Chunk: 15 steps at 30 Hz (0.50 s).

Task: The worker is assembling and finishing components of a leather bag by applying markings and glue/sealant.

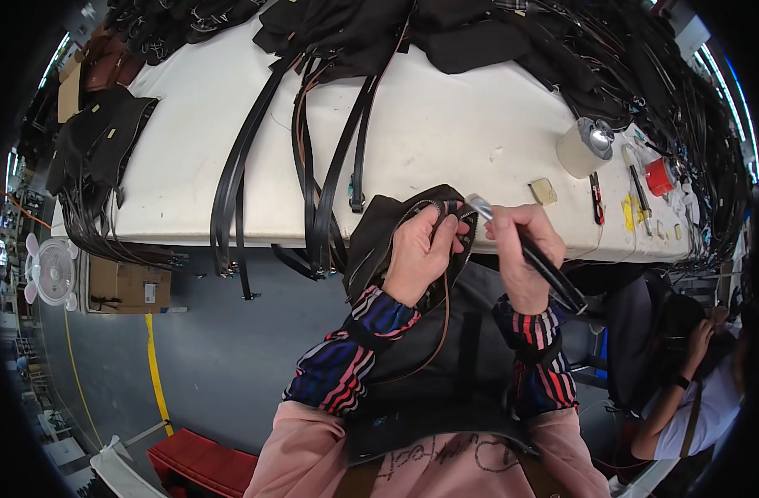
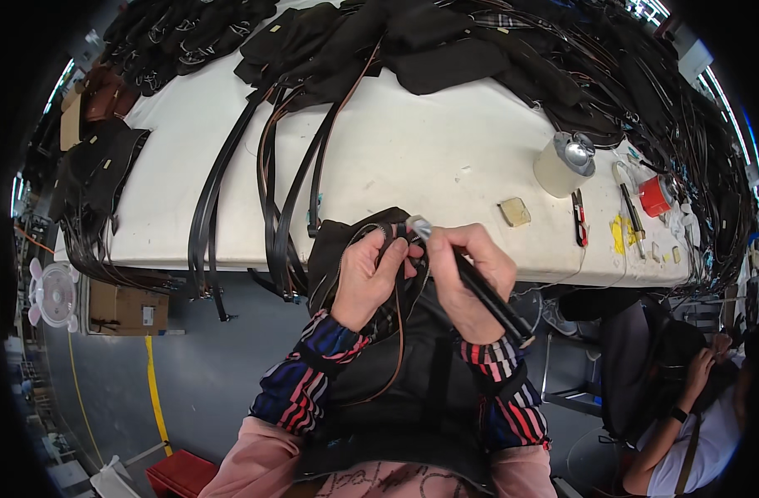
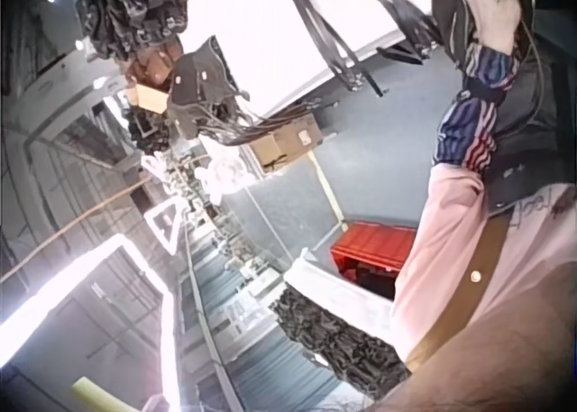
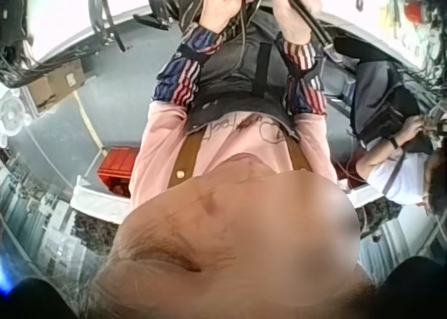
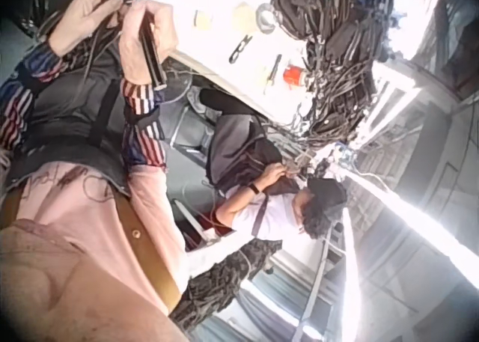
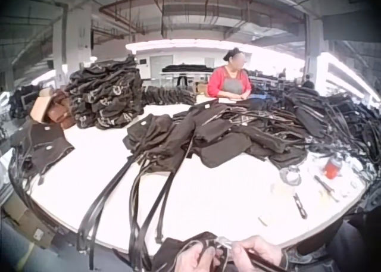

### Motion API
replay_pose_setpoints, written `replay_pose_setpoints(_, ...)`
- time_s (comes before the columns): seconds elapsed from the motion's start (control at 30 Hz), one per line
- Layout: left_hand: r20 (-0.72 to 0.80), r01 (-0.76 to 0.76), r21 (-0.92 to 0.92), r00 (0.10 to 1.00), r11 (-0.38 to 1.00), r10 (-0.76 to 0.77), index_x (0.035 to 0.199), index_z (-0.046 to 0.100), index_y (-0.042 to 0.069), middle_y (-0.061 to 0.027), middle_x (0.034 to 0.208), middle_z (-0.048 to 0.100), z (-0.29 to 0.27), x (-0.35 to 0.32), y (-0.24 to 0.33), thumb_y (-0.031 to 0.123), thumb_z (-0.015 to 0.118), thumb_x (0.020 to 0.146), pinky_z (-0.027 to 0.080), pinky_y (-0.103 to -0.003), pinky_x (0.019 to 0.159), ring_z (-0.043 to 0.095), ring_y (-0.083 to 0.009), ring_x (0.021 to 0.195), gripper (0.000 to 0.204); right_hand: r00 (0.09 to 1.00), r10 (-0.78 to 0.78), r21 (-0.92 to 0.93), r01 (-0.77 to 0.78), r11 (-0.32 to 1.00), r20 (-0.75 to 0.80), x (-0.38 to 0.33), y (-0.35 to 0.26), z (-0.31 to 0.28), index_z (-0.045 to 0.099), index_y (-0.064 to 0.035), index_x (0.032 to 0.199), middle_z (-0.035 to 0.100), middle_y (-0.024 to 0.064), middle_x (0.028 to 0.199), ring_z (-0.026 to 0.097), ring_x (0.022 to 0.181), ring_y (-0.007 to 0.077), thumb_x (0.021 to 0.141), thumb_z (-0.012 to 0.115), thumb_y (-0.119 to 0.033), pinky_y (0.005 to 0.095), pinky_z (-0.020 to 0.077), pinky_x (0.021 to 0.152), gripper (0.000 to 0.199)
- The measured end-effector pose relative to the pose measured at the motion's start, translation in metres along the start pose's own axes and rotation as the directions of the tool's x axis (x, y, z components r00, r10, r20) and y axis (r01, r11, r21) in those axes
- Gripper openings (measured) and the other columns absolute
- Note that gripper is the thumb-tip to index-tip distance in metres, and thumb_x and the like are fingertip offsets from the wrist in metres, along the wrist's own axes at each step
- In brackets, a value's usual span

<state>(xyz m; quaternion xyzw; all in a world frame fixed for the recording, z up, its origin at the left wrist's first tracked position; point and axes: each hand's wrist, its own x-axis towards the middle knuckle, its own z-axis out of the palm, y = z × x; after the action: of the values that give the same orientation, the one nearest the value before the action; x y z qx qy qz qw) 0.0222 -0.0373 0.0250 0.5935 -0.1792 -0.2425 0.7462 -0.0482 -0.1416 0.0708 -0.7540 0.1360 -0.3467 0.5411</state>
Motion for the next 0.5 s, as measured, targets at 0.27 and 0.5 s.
replay_pose_setpoints(0.27, -0.042, -0.085, 0.106, 0.995, 0.991, 0.090, 0.081, 0.054, -0.003, -0.0071, 0.064, 0.059, 0.000, -0.001, -0.004, 0.007, 0.049, 0.089, 0.044, -0.025, 0.048, 0.056, -0.0104, 0.053, 0.013, 0.982, -0.188, -0.332, 0.189, 0.924, 0.035, 0.002, 0.018, 0.013, 0.056, -0.0006, 0.072, 0.056, 0.0046, 0.057, 0.050, 0.047, 0.0076, 0.081, 0.062, -0.004, 0.0225, 0.0394, 0.044, 0.011)
replay_pose_setpoints(0.5, -0.039, -0.155, 0.240, 0.985, 0.958, 0.169, 0.097, 0.058, -0.003, -0.0032, 0.073, 0.061, -0.004, 0.003, -0.003, 0.006, 0.047, 0.090, 0.042, -0.020, 0.054, 0.052, -0.0057, 0.058, 0.016, 0.973, -0.173, -0.284, 0.210, 0.935, 0.151, 0.000, 0.008, 0.021, 0.057, -0.0012, 0.077, 0.055, 0.0041, 0.057, 0.050, 0.050, 0.0061, 0.080, 0.062, -0.004, 0.0226, 0.0406, 0.047, 0.006)
